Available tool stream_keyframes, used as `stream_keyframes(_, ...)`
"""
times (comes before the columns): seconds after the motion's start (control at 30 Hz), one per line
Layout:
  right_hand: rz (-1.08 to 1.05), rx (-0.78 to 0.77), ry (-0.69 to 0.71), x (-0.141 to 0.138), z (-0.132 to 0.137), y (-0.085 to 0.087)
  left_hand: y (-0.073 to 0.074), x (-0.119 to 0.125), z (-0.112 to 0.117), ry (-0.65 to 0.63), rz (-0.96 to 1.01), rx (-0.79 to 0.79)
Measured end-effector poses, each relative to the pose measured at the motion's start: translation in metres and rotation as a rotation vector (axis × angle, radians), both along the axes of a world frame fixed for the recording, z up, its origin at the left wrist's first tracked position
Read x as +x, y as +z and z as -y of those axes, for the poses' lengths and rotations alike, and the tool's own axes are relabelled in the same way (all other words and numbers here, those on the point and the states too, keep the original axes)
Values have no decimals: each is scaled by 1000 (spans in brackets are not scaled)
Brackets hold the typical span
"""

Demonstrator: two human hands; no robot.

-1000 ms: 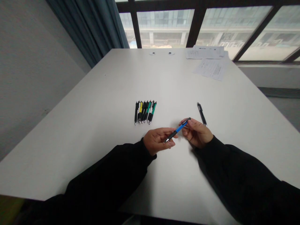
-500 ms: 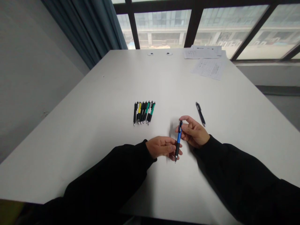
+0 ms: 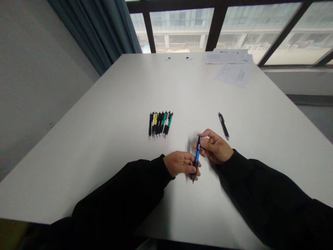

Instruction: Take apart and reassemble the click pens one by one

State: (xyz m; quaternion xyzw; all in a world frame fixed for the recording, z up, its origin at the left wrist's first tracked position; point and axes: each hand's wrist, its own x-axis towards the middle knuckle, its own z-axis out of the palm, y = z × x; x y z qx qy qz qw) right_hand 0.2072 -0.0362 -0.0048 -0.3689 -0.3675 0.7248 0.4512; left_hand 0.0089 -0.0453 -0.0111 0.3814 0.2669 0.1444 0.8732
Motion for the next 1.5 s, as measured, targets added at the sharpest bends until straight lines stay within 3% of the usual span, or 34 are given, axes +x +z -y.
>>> stream_keyframes(0.7,76,51,1,0,-2,-5,1,-1,0,2,-4,27)
stream_keyframes(0.8,120,103,-55,-4,0,-5,2,-1,-1,56,-33,65)
stream_keyframes(0.87,233,189,-116,-7,4,-3,2,0,-5,162,-76,116)
stream_keyframes(0.93,484,360,-113,-9,11,0,2,1,-9,292,-118,162)
stream_keyframes(1.03,981,724,97,-14,23,6,3,4,-14,462,-162,183)
stream_keyframes(1.13,1230,893,178,-21,33,8,5,6,-15,533,-192,182)
stream_keyframes(1.37,1485,890,191,-25,32,6,5,8,-14,541,-249,158)
stream_keyframes(1.5,1719,729,104,-8,14,5,5,8,-13,584,-246,186)
